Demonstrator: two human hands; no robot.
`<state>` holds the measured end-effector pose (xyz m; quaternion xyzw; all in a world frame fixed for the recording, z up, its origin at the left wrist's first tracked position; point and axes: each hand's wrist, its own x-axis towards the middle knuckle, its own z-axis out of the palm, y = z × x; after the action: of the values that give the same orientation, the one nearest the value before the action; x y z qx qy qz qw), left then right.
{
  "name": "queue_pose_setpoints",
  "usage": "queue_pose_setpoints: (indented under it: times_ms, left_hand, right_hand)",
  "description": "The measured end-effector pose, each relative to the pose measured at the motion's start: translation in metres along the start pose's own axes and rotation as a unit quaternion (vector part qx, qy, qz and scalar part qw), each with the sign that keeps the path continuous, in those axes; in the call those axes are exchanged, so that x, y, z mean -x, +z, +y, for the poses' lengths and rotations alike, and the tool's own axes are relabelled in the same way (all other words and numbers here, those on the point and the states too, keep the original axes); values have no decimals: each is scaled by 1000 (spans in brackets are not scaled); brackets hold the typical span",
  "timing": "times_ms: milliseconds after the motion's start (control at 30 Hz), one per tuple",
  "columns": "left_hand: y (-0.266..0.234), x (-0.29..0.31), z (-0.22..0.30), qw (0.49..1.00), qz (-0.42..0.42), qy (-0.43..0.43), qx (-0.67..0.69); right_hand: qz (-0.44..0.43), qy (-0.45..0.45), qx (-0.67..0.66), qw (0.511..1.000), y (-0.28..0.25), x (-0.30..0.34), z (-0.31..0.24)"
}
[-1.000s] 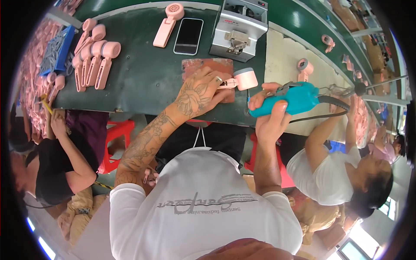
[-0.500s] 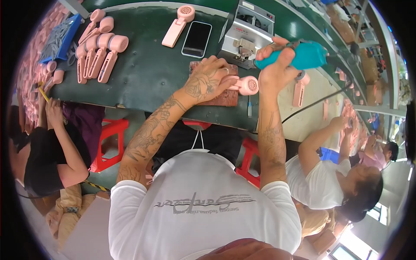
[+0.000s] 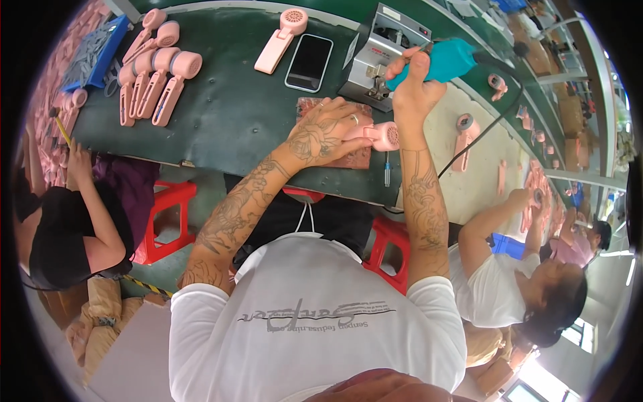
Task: The person assembles handheld fans, fastening the components together with an electric screwdriver and placing the completed fans onto the workbench.
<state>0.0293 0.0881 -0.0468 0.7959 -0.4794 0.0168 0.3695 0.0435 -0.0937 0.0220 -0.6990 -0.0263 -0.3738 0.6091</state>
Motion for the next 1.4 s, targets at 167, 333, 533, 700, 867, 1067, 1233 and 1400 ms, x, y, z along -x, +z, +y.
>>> queue_pose_setpoints:
  times_ms: [167,333,533,700,867,1067,1233,1400]
  left_hand:
    - [-2,0,0,1000,-4,-18,17]
    - [-2,-2,2,999,40,22,-15]
    - [-5,-1,7,1000,22,10,-4]
    - [-3,0,3,999,28,12,12]
    - [0,1,0,999,39,2,8]
    - [-5,0,3,1000,-7,-21,8]
    - [-7,-1,5,1000,-5,-19,4]
    - [-8,-4,6,999,-25,-22,7]
  right_hand:
    - [27,81,-57,995,0,20,-23]
    - [44,4,-20,999,-1,2,-24]
    - [10,-38,-20,999,4,-3,-1]
    - [7,-7,-8,1000,3,5,-11]
    - [42,105,-59,992,-6,27,-38]
    - [6,96,-67,993,-14,39,-41]
    - [-3,98,-79,992,-15,44,-33]
    - [3,92,-117,989,-16,49,-24]
